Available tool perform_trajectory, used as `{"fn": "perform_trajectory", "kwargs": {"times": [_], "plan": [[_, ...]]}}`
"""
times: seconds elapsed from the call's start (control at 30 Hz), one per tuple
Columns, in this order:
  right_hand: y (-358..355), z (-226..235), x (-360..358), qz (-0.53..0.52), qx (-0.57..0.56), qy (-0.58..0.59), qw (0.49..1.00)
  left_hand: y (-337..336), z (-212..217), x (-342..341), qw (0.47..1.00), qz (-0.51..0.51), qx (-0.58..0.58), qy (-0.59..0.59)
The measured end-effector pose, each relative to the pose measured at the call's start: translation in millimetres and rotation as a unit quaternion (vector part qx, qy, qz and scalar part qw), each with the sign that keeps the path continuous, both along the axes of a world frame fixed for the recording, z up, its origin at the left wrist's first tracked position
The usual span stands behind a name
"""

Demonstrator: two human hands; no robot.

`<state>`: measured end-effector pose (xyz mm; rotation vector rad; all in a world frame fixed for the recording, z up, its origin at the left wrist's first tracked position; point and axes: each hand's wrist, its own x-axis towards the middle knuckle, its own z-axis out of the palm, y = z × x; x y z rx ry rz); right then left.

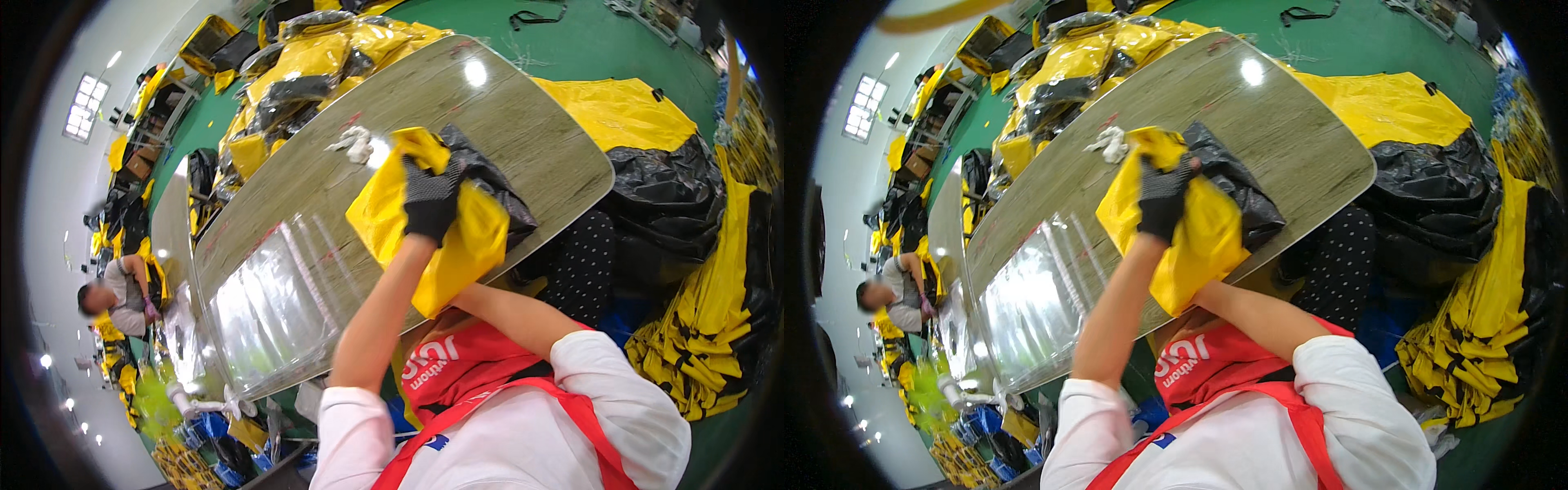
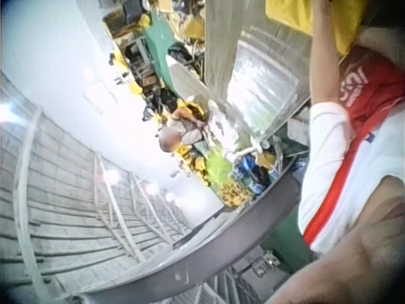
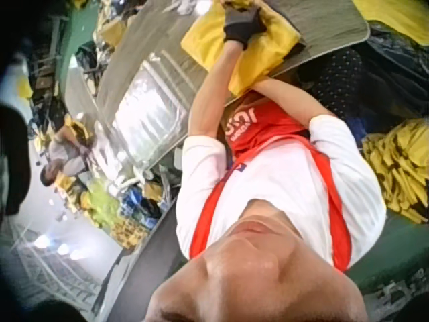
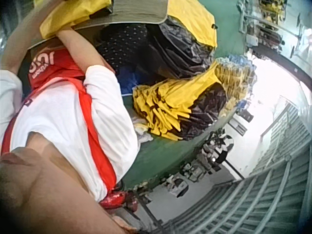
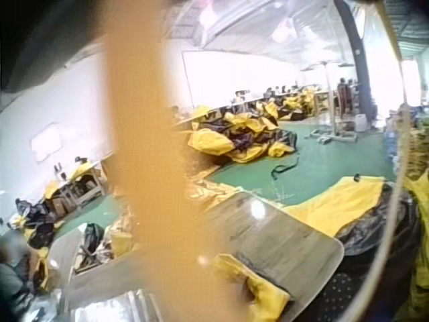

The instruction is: The person repeatedly folds yellow and black bags and places them into clear plastic packaging on a table. The person handles the bags one at a time, folding them neatly before inserting them into the packaging.

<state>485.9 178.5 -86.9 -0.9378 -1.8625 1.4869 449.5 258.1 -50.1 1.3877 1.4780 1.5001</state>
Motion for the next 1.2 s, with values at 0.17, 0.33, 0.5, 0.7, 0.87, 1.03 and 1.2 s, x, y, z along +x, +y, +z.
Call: {"fn": "perform_trajectory", "kwargs": {"times": [0.17,0.33,0.5,0.7,0.87,1.03,1.2], "plan": [[3.4,-31.0,23.3,-0.033,0.009,-0.004,0.999,13.9,-22.7,57.3,0.884,-0.065,0.047,0.461],[-5.5,-33.7,30.6,0.020,0.008,-0.001,1.000,25.8,-34.5,53.4,0.822,-0.128,0.137,0.538],[-10.8,10.5,155.7,0.377,0.080,-0.205,0.899,29.2,-36.0,39.2,0.839,-0.201,0.141,0.486],[70.0,22.4,160.0,-0.181,0.428,-0.284,0.839,69.9,31.1,36.5,0.642,-0.361,0.107,0.668],[49.6,-0.3,181.1,-0.010,0.450,-0.228,0.864,69.0,-42.9,-38.9,0.836,-0.387,-0.007,0.388],[25.2,-4.4,234.0,0.012,0.470,-0.220,0.855,-3.5,-19.7,-38.9,0.867,-0.452,-0.136,0.160],[62.8,-43.6,261.8,-0.168,0.092,-0.024,0.981,-39.2,-48.6,-50.5,0.946,-0.295,-0.133,-0.016]]}}
